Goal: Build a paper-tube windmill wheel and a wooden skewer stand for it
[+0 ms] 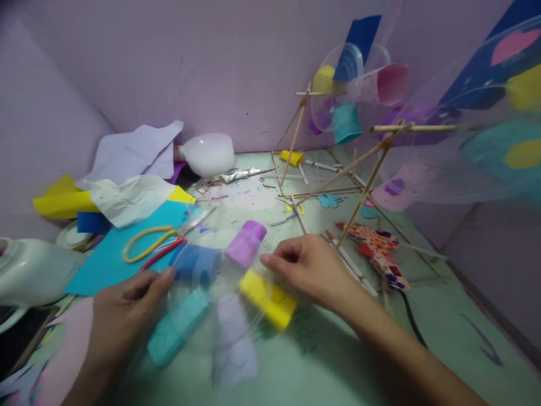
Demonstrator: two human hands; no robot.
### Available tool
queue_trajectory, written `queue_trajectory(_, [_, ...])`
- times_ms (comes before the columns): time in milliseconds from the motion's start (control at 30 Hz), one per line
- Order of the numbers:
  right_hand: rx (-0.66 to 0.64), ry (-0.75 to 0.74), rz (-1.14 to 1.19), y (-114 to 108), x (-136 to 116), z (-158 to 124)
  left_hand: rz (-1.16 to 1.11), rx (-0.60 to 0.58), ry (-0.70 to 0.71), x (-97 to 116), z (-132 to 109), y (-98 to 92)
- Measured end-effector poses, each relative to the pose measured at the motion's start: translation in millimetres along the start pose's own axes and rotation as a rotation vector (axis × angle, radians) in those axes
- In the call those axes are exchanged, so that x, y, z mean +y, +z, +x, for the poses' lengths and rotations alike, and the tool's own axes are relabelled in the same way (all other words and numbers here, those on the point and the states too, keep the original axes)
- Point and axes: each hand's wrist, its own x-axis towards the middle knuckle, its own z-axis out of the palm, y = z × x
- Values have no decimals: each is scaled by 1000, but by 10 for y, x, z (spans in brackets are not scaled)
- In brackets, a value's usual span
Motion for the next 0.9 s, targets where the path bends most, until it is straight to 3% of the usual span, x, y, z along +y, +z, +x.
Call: queue_trajectory(900, [-26,35,-83,45,60,44,112,-50,-9,-85,55,30])
